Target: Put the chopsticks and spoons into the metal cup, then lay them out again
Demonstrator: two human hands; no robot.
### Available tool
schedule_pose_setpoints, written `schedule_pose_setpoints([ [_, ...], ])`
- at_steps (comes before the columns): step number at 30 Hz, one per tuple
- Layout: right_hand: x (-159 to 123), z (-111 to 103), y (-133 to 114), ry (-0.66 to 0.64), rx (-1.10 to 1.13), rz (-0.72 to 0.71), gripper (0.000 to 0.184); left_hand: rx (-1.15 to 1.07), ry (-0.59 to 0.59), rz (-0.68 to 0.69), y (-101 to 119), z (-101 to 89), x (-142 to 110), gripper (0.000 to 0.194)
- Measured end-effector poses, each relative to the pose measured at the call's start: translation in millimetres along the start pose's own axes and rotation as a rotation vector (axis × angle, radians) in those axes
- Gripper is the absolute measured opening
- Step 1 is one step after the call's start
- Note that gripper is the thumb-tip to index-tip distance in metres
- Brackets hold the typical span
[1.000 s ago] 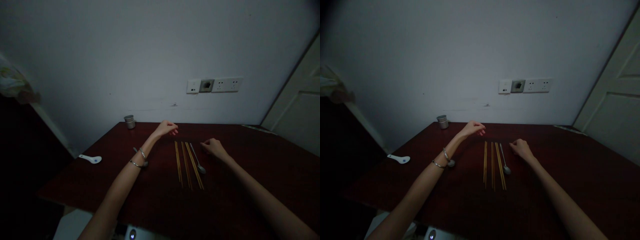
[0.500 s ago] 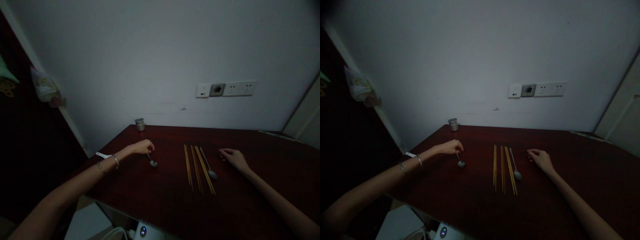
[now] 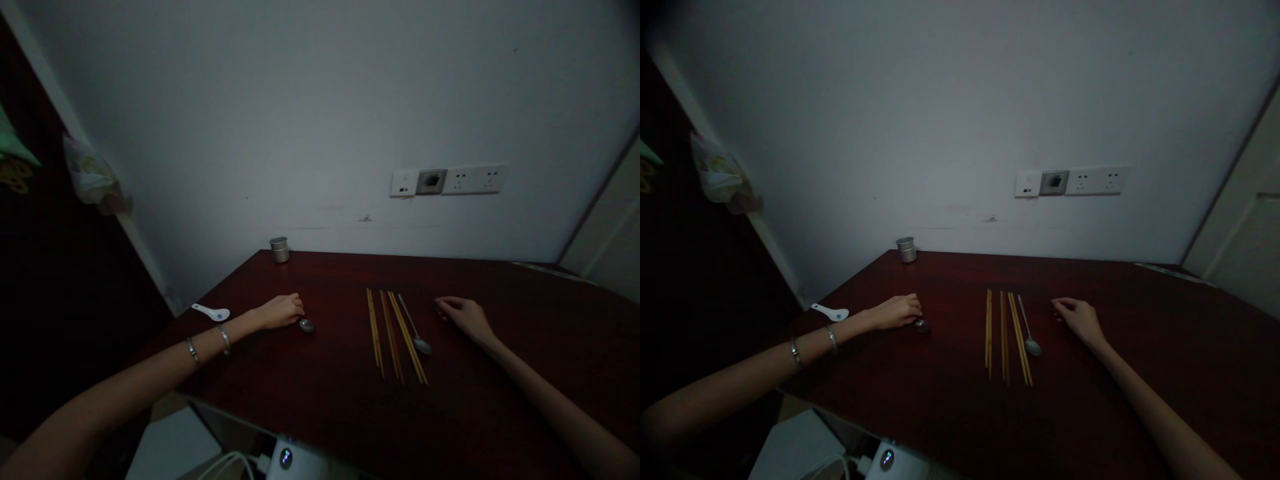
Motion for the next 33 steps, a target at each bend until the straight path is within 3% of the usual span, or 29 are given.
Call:
schedule_pose_setpoints([
  [7, 3, 2, 2, -0.007, -0.035, -0.027, 0.033, 0.065, 0.004, 0.144, 8, 5.1, 0, 0.023],
  [13, 5, 2, 2, 0.017, 0.032, -0.042, 0.030, -0.017, 0.041, 0.053, -2, -8.3, 13, 0.020],
  [17, 5, 3, 4, 0.022, 0.051, -0.039, 0.030, -0.192, 0.189, -0.057, -11, -34.4, 45, 0.017],
  [22, 6, 5, 3, 0.015, 0.093, -0.050, 0.030, -0.566, 0.431, -0.240, -18, -61.0, 102, 0.015],
  [28, 2, 5, -5, 0.015, 0.107, -0.082, 0.028, -1.007, 0.572, -0.329, -9, -59.6, 168, 0.017],
  [33, 2, 6, -7, 0.024, 0.134, -0.082, 0.026, -1.315, 0.679, -0.413, -3, -44.6, 195, 0.016],
])
Point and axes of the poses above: each hand's wrist, its own x-axis towards the middle knuckle, its own z-axis out of the palm, y = z × x, the point moved 8 cm from there along x, towards the middle knuckle, and after that the axes turned 1 degree about z, right-handed, at the moved point
